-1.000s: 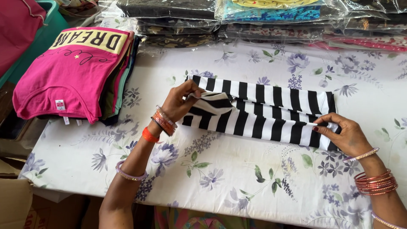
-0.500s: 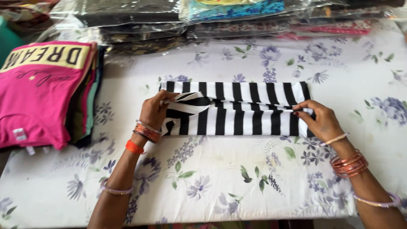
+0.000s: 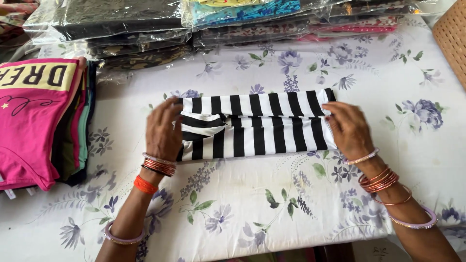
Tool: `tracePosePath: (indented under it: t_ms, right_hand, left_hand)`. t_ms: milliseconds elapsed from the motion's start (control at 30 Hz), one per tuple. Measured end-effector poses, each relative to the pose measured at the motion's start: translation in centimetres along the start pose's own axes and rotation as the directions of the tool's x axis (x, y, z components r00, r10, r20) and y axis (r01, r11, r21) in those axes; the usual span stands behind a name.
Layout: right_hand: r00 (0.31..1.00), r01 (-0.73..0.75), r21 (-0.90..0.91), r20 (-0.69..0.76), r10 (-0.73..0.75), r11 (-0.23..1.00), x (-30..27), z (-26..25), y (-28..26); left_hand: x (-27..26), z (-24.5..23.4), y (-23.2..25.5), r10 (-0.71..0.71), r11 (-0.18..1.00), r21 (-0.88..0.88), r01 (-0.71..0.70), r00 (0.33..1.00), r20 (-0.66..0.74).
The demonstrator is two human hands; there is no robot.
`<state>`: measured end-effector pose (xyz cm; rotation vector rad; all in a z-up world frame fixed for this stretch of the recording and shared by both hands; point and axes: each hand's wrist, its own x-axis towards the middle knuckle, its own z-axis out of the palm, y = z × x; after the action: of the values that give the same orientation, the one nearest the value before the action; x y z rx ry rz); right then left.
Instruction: The recorder is folding different t-shirts on a table.
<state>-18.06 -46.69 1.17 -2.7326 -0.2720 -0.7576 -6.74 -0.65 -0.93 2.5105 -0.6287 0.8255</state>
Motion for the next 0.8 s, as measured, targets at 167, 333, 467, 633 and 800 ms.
tracePosePath:
  t_ms: [167,333,467,633,800]
  right_hand:
    - [0.906,0.239,0.172,0.315,-0.283,0.956,-1.0,2.0,-2.0]
    - [0.878,0.145,-0.131,0.474,-0.066,0.981,-1.7,4.1,2.0]
    - [0.885,0.068,-0.168,0.465,0.018,0.984,-2.1,5.2,5.2]
    - [0.871,-0.01,-0.239,0.475,0.126,0.971,-2.5,5.5,5.6]
    - [0.862,-0.015,-0.242,0.489,0.135,0.97,-2.4,5.8,5.8]
  left_hand:
    - [-1.4,0.7,3.6,0.151,0.989,-0.021,-0.15,0.967,0.204]
    - [-3.3,1.3,5.2,0.067,0.976,0.137,-0.169,0.833,0.55]
    - [-2.5,0.0,5.0,-0.019,0.978,0.18,-0.104,0.816,0.577]
    - [-2.4,1.2,1.6,-0.194,0.971,0.231,0.063,0.774,0.602]
    - [-0.9,-1.6,2.1,-0.287,0.953,0.269,0.137,0.687,0.667]
